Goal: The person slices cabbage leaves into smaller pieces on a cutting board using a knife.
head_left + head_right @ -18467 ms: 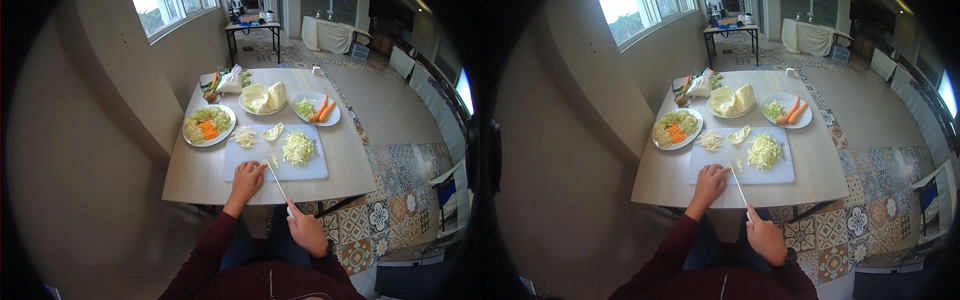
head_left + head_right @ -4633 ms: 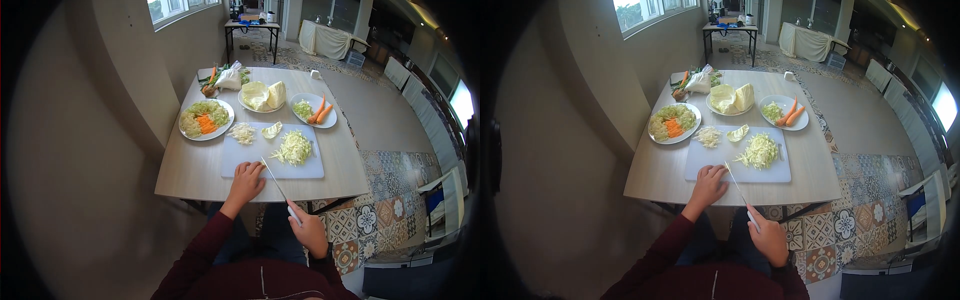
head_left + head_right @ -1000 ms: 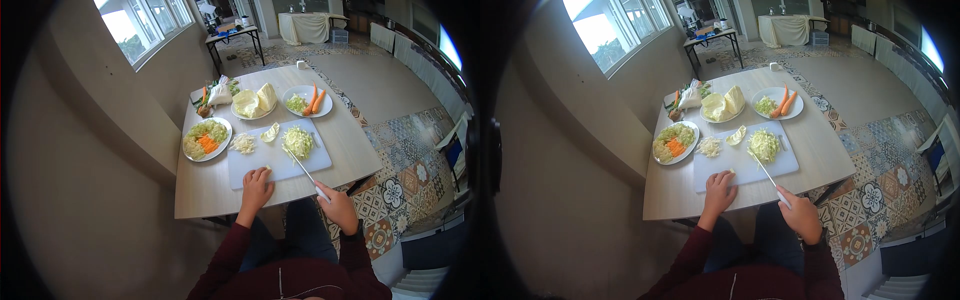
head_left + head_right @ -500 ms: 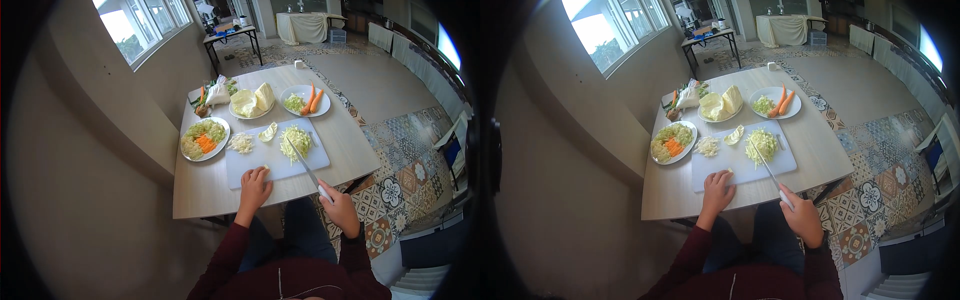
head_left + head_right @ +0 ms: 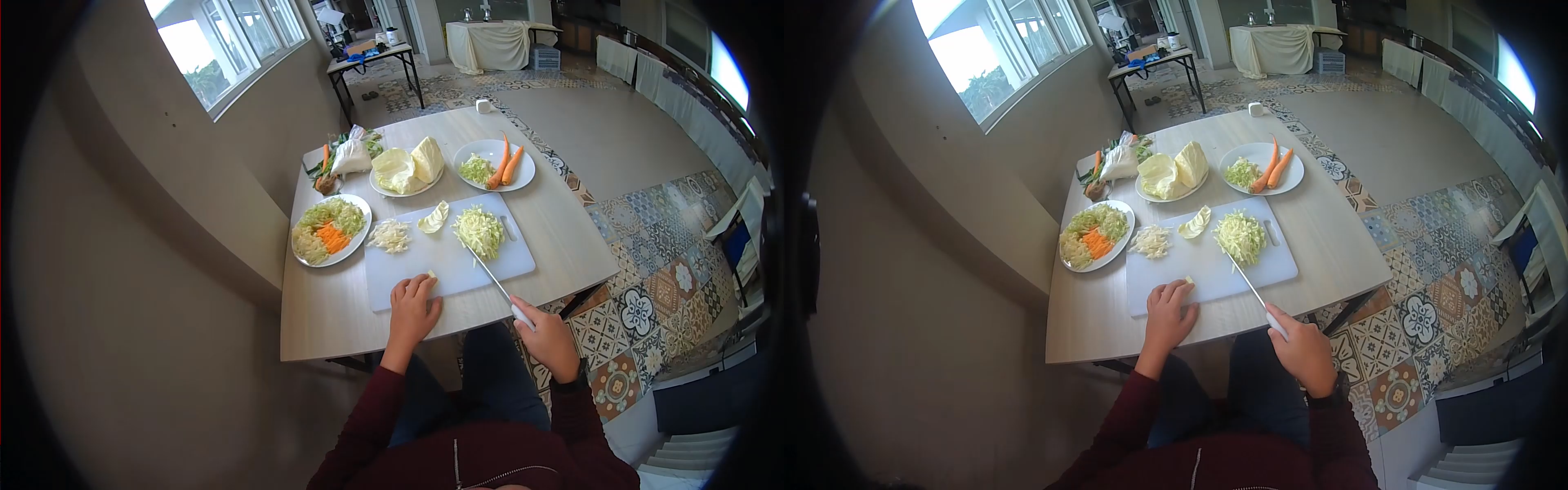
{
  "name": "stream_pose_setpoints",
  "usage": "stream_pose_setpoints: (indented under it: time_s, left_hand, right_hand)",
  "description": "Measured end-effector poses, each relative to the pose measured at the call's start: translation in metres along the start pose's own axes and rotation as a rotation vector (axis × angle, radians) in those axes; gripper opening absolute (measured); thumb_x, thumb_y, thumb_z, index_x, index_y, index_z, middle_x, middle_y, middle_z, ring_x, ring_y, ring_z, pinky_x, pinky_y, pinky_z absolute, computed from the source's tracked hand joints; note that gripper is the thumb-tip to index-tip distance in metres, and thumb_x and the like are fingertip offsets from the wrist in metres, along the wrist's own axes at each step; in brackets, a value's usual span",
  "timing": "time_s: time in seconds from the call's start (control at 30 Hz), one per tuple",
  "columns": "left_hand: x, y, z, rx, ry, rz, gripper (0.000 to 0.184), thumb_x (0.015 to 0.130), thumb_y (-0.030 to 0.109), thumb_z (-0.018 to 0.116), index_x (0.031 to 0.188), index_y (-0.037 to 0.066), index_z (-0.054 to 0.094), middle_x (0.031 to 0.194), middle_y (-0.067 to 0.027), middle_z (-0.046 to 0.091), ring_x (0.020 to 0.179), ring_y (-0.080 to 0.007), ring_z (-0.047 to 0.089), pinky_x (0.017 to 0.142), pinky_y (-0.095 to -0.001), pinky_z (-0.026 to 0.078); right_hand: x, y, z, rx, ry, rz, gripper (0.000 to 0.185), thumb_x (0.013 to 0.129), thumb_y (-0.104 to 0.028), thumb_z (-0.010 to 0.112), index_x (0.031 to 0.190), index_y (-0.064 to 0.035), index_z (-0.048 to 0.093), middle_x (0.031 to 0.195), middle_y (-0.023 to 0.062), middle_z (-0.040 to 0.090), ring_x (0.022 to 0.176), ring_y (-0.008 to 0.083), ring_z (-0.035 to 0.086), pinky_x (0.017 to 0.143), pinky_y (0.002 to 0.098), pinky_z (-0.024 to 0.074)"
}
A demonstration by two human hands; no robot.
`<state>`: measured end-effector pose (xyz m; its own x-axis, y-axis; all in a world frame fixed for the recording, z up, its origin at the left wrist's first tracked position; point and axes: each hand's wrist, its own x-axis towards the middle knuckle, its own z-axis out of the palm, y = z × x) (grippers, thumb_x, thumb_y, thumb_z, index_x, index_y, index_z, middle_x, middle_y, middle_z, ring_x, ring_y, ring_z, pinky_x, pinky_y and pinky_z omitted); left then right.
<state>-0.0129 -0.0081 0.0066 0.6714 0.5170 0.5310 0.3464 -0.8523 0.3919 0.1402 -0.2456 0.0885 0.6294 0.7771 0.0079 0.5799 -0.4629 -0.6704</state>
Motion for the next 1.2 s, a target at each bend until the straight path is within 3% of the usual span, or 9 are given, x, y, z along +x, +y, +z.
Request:
stream_pose_setpoints:
  time_s: [0.2, 0.4, 0.5, 0.57, 0.63, 0.7, 0.8, 0.9, 1.2]
  left_hand:
    - [0.000, -0.001, 0.000, -0.009, 0.006, 0.006, 0.042, 0.083, 0.018, 0.072, 0.123, 0.010, 0.064, 0.128, -0.0083, 0.062, 0.119, -0.0358, 0.052, 0.106, -0.0466, 0.038]
    - [0.000, -0.001, 0.000, -0.001, 0.014, 0.012, 0.041, 0.083, 0.018, 0.073, 0.123, 0.010, 0.064, 0.128, -0.0082, 0.062, 0.119, -0.0356, 0.052, 0.106, -0.0465, 0.038]
    - [0.000, -0.001, 0.000, -0.001, 0.006, 0.002, 0.042, 0.083, 0.018, 0.073, 0.123, 0.010, 0.065, 0.128, -0.0081, 0.063, 0.119, -0.0357, 0.052, 0.106, -0.0467, 0.038]
    - [0.000, 0.000, 0.000, -0.003, -0.001, -0.009, 0.042, 0.083, 0.018, 0.073, 0.124, 0.011, 0.065, 0.129, -0.0082, 0.063, 0.120, -0.0359, 0.052, 0.106, -0.0469, 0.038]
    - [-0.001, -0.002, 0.002, 0.005, 0.003, 0.002, 0.043, 0.084, 0.018, 0.073, 0.126, 0.012, 0.065, 0.130, -0.0082, 0.063, 0.122, -0.0361, 0.051, 0.107, -0.0472, 0.038]
    - [-0.002, -0.003, 0.002, 0.019, -0.004, 0.008, 0.044, 0.084, 0.018, 0.072, 0.127, 0.013, 0.065, 0.131, -0.0082, 0.062, 0.123, -0.0364, 0.051, 0.108, -0.0474, 0.037]
    - [-0.002, -0.003, 0.003, 0.035, -0.023, 0.014, 0.046, 0.085, 0.018, 0.072, 0.130, 0.014, 0.064, 0.133, -0.0084, 0.062, 0.124, -0.0368, 0.051, 0.109, -0.0475, 0.037]
    - [0.000, -0.002, 0.002, 0.025, -0.013, 0.007, 0.049, 0.084, 0.018, 0.072, 0.132, 0.012, 0.062, 0.133, -0.0089, 0.061, 0.124, -0.0366, 0.050, 0.109, -0.0474, 0.037]
    - [0.000, 0.000, 0.000, -0.014, 0.010, -0.012, 0.048, 0.083, 0.016, 0.072, 0.129, 0.009, 0.060, 0.130, -0.0101, 0.061, 0.123, -0.0364, 0.051, 0.108, -0.0471, 0.037]
  right_hand:
    - [0.001, 0.005, 0.005, 0.120, 0.016, -0.057, 0.048, 0.093, -0.024, 0.062, 0.141, -0.0201, 0.060, 0.107, 0.0260, 0.070, 0.095, 0.0434, 0.069, 0.084, 0.0460, 0.0549]
    - [-0.006, -0.018, -0.023, 0.320, -0.105, 0.149, 0.048, 0.092, -0.017, 0.064, 0.140, -0.0125, 0.059, 0.115, 0.0273, 0.068, 0.103, 0.0417, 0.069, 0.088, 0.0405, 0.0548]
    - [-0.005, -0.005, -0.014, 0.351, -0.017, 0.111, 0.048, 0.093, -0.017, 0.063, 0.140, -0.0121, 0.059, 0.116, 0.0281, 0.067, 0.107, 0.0416, 0.068, 0.088, 0.0397, 0.0550]
    - [-0.001, 0.014, -0.002, 0.300, 0.044, 0.011, 0.049, 0.094, -0.013, 0.062, 0.143, -0.0131, 0.058, 0.083, 0.0129, 0.061, 0.071, 0.0191, 0.057, 0.065, 0.0313, 0.0499]
    - [0.000, 0.011, -0.002, 0.262, 0.078, -0.030, 0.050, 0.095, -0.010, 0.061, 0.145, -0.0128, 0.057, 0.071, 0.0086, 0.062, 0.057, 0.0099, 0.057, 0.057, 0.0279, 0.0491]
    - [-0.003, 0.005, -0.008, 0.234, 0.080, -0.007, 0.049, 0.094, -0.010, 0.061, 0.144, -0.0114, 0.058, 0.079, 0.0152, 0.069, 0.065, 0.0140, 0.066, 0.064, 0.0294, 0.0525]
    - [-0.004, 0.004, -0.005, 0.225, 0.152, -0.079, 0.048, 0.093, -0.010, 0.062, 0.141, -0.0089, 0.058, 0.102, 0.0272, 0.072, 0.090, 0.0265, 0.075, 0.079, 0.0326, 0.0545]
    - [-0.006, -0.007, -0.012, 0.270, 0.095, 0.010, 0.047, 0.093, -0.010, 0.062, 0.140, -0.0076, 0.059, 0.118, 0.0313, 0.066, 0.111, 0.0349, 0.070, 0.090, 0.0348, 0.0527]
    - [-0.012, -0.005, -0.015, 0.224, 0.070, -0.005, 0.049, 0.092, -0.010, 0.063, 0.141, -0.0096, 0.059, 0.116, 0.0285, 0.069, 0.105, 0.0329, 0.073, 0.088, 0.0340, 0.0531]
